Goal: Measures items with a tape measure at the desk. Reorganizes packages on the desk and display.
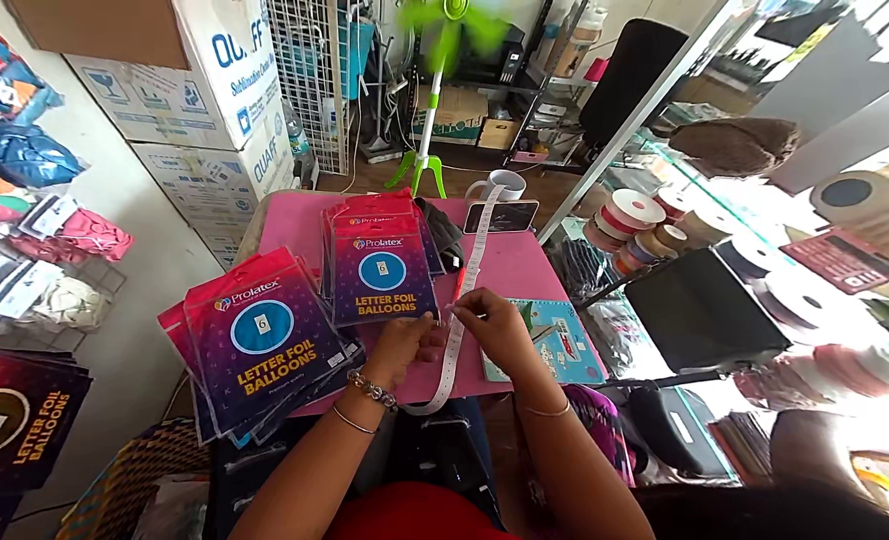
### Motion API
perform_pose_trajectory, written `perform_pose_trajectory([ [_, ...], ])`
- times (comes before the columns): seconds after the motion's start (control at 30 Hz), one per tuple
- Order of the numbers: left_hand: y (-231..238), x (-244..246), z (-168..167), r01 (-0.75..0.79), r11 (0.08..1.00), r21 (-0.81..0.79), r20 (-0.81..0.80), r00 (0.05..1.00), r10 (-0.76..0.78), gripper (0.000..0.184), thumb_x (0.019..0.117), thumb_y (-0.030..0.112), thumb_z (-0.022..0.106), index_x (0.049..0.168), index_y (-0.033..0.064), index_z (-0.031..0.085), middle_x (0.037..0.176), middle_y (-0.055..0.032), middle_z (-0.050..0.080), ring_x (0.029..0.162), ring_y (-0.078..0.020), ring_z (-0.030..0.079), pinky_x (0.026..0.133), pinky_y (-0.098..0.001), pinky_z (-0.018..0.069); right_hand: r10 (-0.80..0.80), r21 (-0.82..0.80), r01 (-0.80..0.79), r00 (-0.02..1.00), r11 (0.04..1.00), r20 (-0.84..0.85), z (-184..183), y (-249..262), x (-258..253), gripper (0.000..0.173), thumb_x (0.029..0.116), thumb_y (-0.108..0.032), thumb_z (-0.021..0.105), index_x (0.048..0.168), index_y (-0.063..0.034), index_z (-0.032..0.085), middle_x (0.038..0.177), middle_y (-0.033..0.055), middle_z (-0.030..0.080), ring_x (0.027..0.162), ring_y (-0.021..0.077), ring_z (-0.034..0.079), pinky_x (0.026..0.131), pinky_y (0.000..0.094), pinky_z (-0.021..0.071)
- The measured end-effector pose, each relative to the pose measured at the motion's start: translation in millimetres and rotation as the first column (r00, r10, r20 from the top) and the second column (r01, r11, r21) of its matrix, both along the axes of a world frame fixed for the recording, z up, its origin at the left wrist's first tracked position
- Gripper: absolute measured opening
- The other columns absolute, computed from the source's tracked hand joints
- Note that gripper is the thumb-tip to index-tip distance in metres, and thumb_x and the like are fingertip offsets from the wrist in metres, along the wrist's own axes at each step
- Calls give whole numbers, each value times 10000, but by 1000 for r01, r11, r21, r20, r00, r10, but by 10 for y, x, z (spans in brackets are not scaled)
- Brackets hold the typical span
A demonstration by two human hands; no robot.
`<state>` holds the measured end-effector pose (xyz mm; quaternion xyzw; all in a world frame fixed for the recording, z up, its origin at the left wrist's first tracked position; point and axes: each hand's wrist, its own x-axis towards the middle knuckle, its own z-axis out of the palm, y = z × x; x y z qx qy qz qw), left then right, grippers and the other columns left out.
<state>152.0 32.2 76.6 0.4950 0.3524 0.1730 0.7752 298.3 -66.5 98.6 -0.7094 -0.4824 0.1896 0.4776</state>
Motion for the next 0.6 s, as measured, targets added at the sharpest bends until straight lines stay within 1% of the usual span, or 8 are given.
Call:
perform_pose_trajectory([
  [0.07,5,6,-5,-26,999,-39,-7,1000,25,273,1097,180,466,1082,-44,621,875,-88,719,709,-140,705,632,-275,583,21,-106,-27,998,994,-59,58,118,44,162,972,-139,680,1068,-11,703,924,39,709,801,46,650,765,226,543],
  [0.17,13,0,-10,-34,998,-57,-12,999,33,268,1097,179,467,1102,-56,598,877,-96,709,731,-147,709,656,-287,590,22,-206,-45,993,977,-115,40,211,38,147,963,-129,694,1062,-21,711,892,25,715,763,36,651,741,220,543],
  [0.23,16,-11,-9,-34,997,-70,-5,999,34,285,1102,189,451,1108,-56,596,891,-99,705,738,-151,707,665,-296,591,11,-239,-42,991,970,-131,4,224,11,156,956,-126,700,1068,-18,713,891,29,725,768,49,669,755,239,560],
  [0.3,22,-17,-21,-26,997,-74,1,1000,26,317,1110,199,411,1102,-52,604,901,-103,716,745,-154,713,672,-301,591,-4,-247,-32,990,968,-143,-37,221,-18,163,946,-126,712,1066,-16,717,901,39,732,778,61,683,771,257,574],
  [0.4,14,-13,-27,-18,998,-64,12,1000,19,360,1119,206,364,1110,-47,620,915,-101,737,754,-150,723,674,-298,591,-26,-246,-12,989,969,-147,-77,222,-61,144,931,-125,733,1029,-20,724,886,35,732,766,57,682,764,253,575],
  [0.6,7,-27,-51,-17,997,-70,67,998,22,358,1123,200,352,1112,-37,620,908,-96,729,749,-150,717,675,-301,594,-83,-271,52,991,961,-104,-83,250,-158,137,923,-142,744,1009,-35,733,867,25,725,746,45,663,738,248,558],
])
